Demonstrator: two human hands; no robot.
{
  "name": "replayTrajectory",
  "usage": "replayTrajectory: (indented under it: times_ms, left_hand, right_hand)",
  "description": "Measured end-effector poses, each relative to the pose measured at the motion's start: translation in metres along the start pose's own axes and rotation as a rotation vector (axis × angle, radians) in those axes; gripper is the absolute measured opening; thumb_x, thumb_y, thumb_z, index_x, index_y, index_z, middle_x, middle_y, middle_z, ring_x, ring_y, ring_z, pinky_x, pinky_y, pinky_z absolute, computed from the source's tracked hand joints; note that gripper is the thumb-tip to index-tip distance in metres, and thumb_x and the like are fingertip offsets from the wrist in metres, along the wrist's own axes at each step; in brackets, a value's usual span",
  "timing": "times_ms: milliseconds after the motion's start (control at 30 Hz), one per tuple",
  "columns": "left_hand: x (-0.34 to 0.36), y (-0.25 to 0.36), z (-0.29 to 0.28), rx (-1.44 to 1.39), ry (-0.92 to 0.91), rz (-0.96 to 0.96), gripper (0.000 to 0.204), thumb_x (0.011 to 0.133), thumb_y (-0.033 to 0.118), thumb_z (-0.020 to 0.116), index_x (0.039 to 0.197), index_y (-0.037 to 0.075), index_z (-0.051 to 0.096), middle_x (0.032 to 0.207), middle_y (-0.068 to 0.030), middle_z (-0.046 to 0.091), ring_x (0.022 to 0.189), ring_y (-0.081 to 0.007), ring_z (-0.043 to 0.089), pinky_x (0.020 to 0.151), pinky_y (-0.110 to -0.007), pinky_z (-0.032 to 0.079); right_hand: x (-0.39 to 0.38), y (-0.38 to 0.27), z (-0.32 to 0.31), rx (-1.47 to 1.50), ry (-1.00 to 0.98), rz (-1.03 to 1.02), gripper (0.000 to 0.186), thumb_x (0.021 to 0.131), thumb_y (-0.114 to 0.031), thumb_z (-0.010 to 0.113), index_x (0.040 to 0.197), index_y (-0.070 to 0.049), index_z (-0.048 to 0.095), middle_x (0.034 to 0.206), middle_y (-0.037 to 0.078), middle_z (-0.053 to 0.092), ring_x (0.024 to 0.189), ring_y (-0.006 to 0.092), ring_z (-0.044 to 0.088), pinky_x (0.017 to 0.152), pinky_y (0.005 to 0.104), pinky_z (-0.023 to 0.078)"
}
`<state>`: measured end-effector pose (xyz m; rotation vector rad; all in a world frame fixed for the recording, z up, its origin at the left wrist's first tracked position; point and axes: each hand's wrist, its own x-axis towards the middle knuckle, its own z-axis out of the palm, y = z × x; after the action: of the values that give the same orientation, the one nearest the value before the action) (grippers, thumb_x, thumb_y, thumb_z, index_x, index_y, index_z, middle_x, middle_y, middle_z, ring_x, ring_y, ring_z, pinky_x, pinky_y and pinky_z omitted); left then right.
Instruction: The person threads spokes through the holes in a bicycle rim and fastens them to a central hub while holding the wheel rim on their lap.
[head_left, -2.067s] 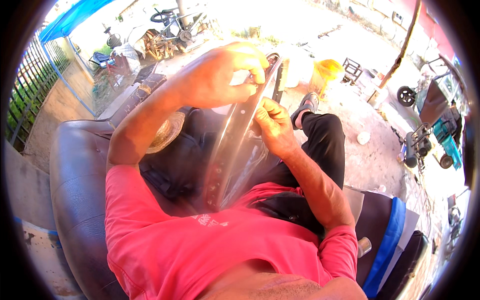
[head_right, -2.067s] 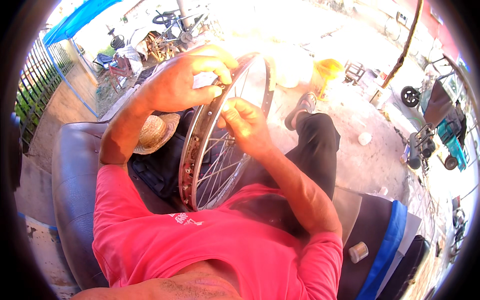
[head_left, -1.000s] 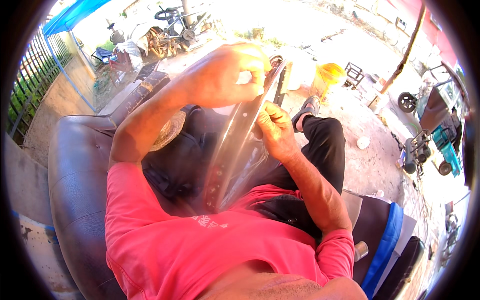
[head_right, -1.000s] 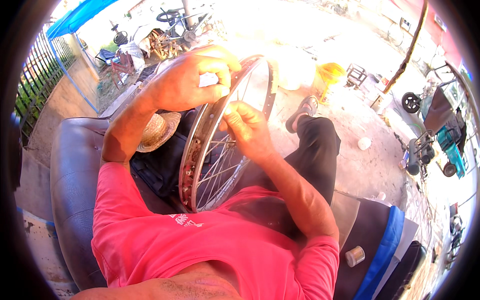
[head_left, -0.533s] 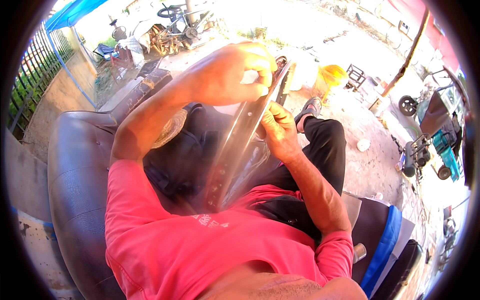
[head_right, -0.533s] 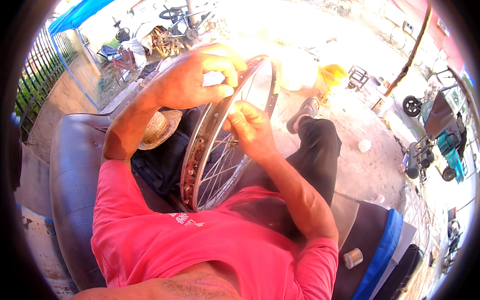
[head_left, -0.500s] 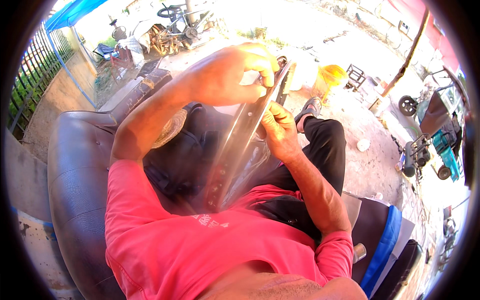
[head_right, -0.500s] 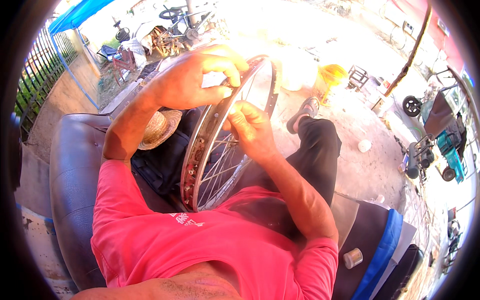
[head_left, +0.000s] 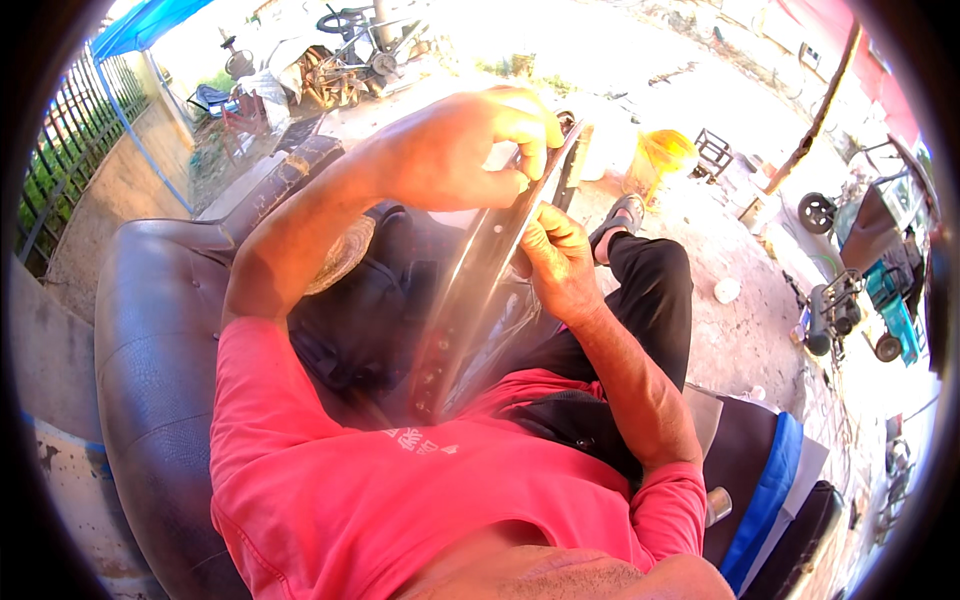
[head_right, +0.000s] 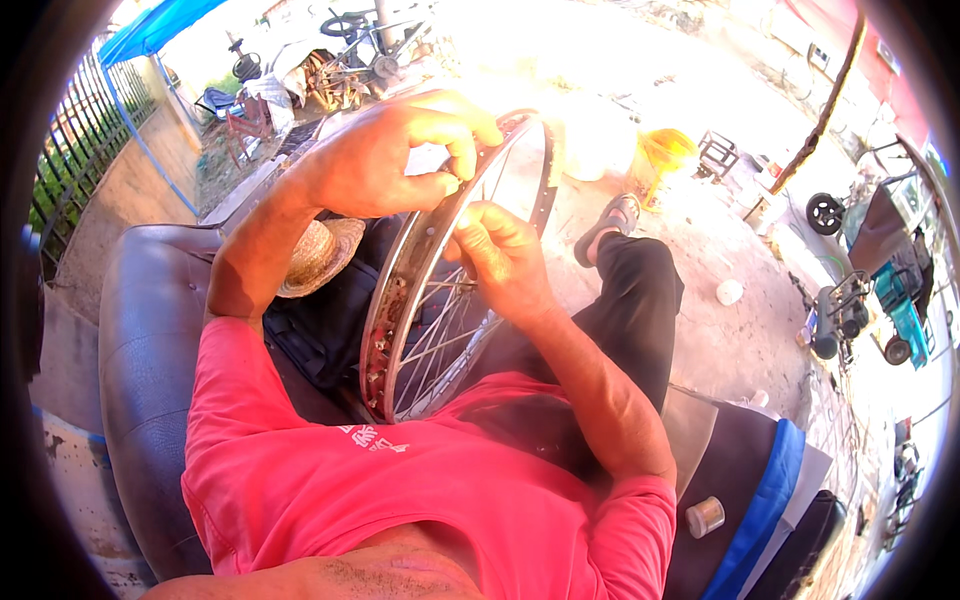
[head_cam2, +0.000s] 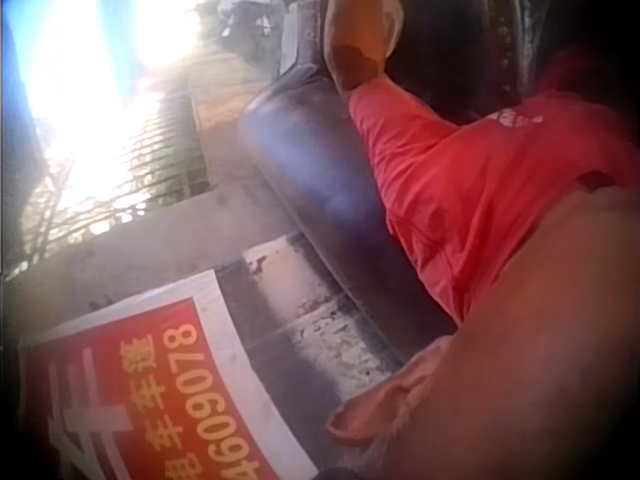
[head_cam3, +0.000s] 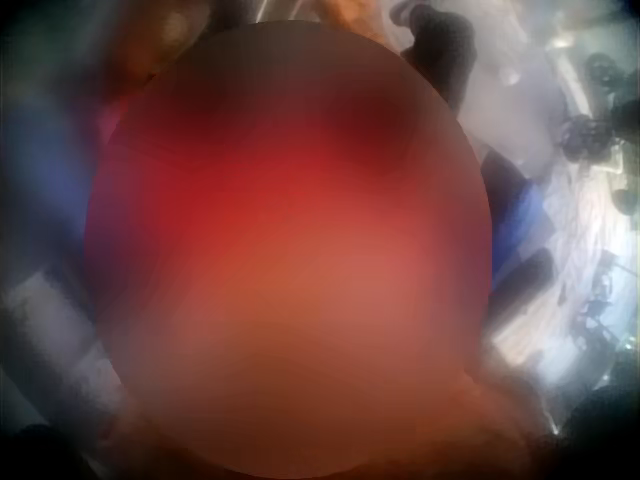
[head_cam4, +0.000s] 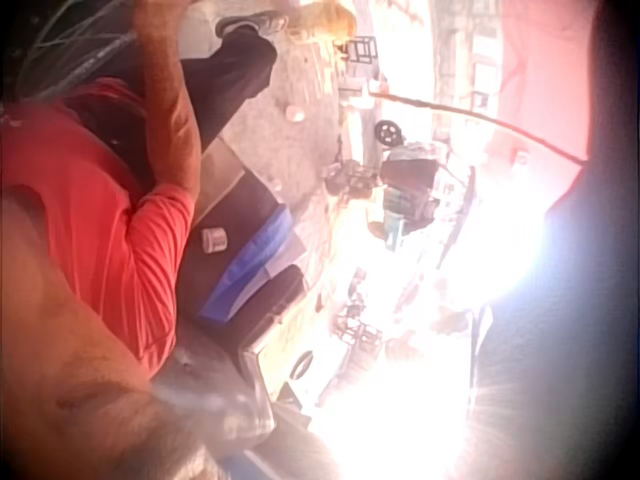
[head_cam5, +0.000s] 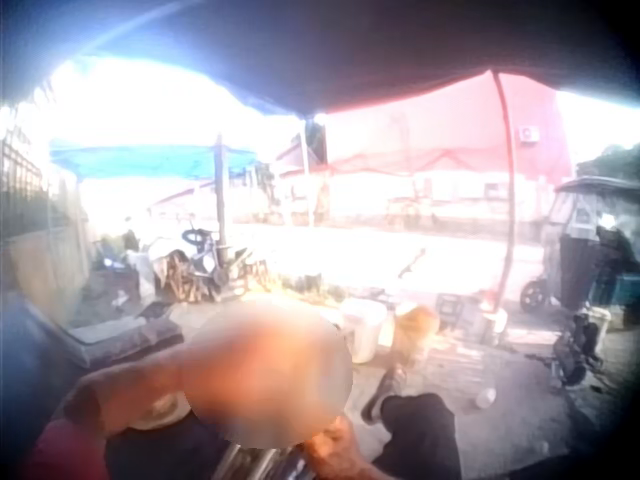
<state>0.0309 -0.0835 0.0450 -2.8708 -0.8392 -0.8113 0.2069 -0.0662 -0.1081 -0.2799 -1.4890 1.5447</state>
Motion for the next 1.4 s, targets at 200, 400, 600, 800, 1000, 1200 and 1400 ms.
replayTrajectory:
  times_ms: [200, 400, 600, 800, 1000, 1200, 1400]
  left_hand:
    - [-0.0014, -0.0005, 0.0024, 0.020, 0.032, -0.057, 0.011, 0.076, 0.008, 0.071, 0.083, 0.006, 0.063, 0.112, -0.0129, 0.066, 0.107, -0.0305, 0.061, 0.094, -0.040, 0.047]
    - [-0.0006, 0.0015, -0.0026, 0.007, -0.015, -0.033, 0.010, 0.076, 0.008, 0.070, 0.083, 0.006, 0.063, 0.112, -0.0129, 0.066, 0.106, -0.0300, 0.062, 0.093, -0.040, 0.048]
    - [-0.0023, -0.0008, 0.0004, 0.008, 0.017, -0.053, 0.010, 0.076, 0.008, 0.070, 0.081, 0.006, 0.062, 0.111, -0.0128, 0.066, 0.106, -0.0299, 0.062, 0.093, -0.039, 0.048]
    - [-0.0014, 0.0003, -0.0051, 0.038, -0.032, -0.018, 0.011, 0.077, 0.008, 0.071, 0.082, 0.006, 0.062, 0.112, -0.0129, 0.066, 0.107, -0.0299, 0.062, 0.093, -0.039, 0.048]
    - [-0.0008, 0.0020, -0.0039, 0.014, -0.023, -0.058, 0.010, 0.077, 0.008, 0.070, 0.082, 0.005, 0.062, 0.111, -0.0124, 0.066, 0.107, -0.0302, 0.062, 0.093, -0.039, 0.048]
    - [-0.0010, 0.0010, -0.0008, 0.061, 0.034, -0.029, 0.009, 0.076, 0.010, 0.067, 0.079, 0.002, 0.063, 0.100, -0.0136, 0.065, 0.097, -0.0309, 0.062, 0.087, -0.039, 0.050]
    - [-0.0001, 0.0016, -0.0015, 0.009, 0.021, -0.029, 0.009, 0.077, 0.010, 0.068, 0.082, 0.003, 0.063, 0.104, -0.0133, 0.066, 0.101, -0.0306, 0.063, 0.090, -0.040, 0.049]
  right_hand:
    - [0.0011, 0.0009, -0.0021, -0.005, 0.000, 0.002, 0.023, 0.104, -0.026, 0.057, 0.092, -0.008, 0.065, 0.074, -0.003, 0.061, 0.057, 0.0031, 0.046, 0.051, 0.0197, 0.036]
    - [0.0012, 0.0000, -0.0001, 0.008, -0.011, -0.001, 0.022, 0.104, -0.025, 0.057, 0.092, -0.008, 0.066, 0.073, -0.003, 0.061, 0.057, 0.0028, 0.046, 0.051, 0.0199, 0.035]
    - [0.0017, 0.0016, -0.0020, 0.012, -0.002, 0.003, 0.021, 0.104, -0.023, 0.057, 0.095, -0.007, 0.067, 0.073, -0.003, 0.062, 0.057, 0.0022, 0.046, 0.052, 0.0199, 0.035]
    - [0.0020, 0.0023, -0.0002, 0.002, -0.010, -0.011, 0.021, 0.104, -0.024, 0.057, 0.096, -0.007, 0.067, 0.074, -0.003, 0.062, 0.058, 0.0024, 0.046, 0.052, 0.0200, 0.036]
    - [0.0028, 0.0022, -0.0025, -0.010, 0.003, -0.003, 0.021, 0.104, -0.025, 0.057, 0.096, -0.008, 0.067, 0.075, -0.002, 0.063, 0.058, 0.0035, 0.048, 0.052, 0.0199, 0.038]
    - [0.0016, 0.0021, 0.0000, 0.010, -0.016, -0.010, 0.022, 0.103, -0.026, 0.057, 0.095, -0.008, 0.066, 0.075, -0.002, 0.062, 0.058, 0.0039, 0.049, 0.053, 0.0199, 0.038]
    - [0.0021, 0.0027, -0.0029, -0.001, -0.007, -0.011, 0.022, 0.103, -0.025, 0.057, 0.095, -0.008, 0.066, 0.075, -0.002, 0.062, 0.058, 0.0038, 0.048, 0.053, 0.0199, 0.038]
